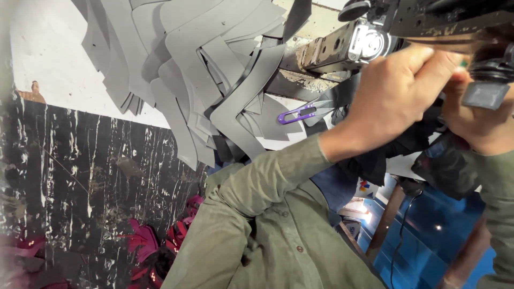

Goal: Operating and maintaining a sewing machine for shoe component assembly.

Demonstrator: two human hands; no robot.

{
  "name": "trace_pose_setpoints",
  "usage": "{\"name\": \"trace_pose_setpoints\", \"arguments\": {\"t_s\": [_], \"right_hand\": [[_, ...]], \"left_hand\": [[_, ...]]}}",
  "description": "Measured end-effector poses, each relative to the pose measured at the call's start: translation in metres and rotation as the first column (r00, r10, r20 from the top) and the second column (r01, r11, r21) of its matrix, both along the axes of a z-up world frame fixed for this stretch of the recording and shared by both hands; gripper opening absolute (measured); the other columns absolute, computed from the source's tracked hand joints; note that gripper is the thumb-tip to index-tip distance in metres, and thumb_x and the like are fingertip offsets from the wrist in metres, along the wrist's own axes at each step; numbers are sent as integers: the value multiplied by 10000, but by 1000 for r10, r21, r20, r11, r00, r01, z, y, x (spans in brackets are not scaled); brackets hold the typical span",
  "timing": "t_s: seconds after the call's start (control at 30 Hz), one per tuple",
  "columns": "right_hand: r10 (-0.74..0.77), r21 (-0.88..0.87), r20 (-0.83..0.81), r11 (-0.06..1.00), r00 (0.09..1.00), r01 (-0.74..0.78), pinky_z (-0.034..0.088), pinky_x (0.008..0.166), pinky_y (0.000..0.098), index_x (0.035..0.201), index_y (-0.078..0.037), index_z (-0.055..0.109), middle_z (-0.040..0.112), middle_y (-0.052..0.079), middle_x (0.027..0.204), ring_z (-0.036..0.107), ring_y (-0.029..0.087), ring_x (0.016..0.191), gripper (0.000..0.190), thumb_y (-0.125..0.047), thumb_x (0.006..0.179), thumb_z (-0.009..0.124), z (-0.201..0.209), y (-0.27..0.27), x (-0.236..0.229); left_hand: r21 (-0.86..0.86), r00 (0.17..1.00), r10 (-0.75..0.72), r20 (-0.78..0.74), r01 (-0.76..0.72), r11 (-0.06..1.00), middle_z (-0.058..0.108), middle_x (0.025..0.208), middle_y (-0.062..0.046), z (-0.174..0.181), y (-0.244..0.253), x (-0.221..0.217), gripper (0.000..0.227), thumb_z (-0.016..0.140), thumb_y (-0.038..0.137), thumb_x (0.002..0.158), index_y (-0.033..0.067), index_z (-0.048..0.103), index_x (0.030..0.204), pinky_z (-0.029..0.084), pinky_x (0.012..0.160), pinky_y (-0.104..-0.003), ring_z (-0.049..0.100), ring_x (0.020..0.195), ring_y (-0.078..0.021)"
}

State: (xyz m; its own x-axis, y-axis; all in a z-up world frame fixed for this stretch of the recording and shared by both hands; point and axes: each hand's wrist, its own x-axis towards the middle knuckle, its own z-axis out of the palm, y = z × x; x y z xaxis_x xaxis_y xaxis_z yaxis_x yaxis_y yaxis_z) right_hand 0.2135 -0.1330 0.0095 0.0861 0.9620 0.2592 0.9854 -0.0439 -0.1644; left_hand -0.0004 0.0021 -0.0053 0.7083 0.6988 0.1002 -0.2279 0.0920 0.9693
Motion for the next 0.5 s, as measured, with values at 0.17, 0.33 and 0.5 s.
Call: {"name": "trace_pose_setpoints", "arguments": {"t_s": [0.17,0.33,0.5], "right_hand": [[-74,-2,41,997,996,74,553,812,381,1312,134,676,714,244,1126,700,350,962,293,-136,1206,641,-7,-13,-84],[-401,-121,-302,916,865,382,494,681,337,1196,-9,703,639,147,846,634,259,737,233,-207,1148,590,-14,-81,-135],[-680,-91,-394,698,618,710,491,740,320,1261,22,666,636,157,963,630,231,791,265,-200,1184,544,-23,-158,-136]], "left_hand": [[-48,955,-296,-5,296,954,755,891,51,7,17,-21,308,474,358,1037,205,670,1220,560,564,-249,717,576,-117],[305,959,-258,-120,283,909,635,808,-73,-11,-7,-66,181,571,287,1091,152,633,1193,488,612,-338,656,666,-228],[231,902,-308,-303,383,894,599,724,-106,-47,-16,-113,286,701,287,1009,62,627,849,469,609,-385,610,653,-286]]}}
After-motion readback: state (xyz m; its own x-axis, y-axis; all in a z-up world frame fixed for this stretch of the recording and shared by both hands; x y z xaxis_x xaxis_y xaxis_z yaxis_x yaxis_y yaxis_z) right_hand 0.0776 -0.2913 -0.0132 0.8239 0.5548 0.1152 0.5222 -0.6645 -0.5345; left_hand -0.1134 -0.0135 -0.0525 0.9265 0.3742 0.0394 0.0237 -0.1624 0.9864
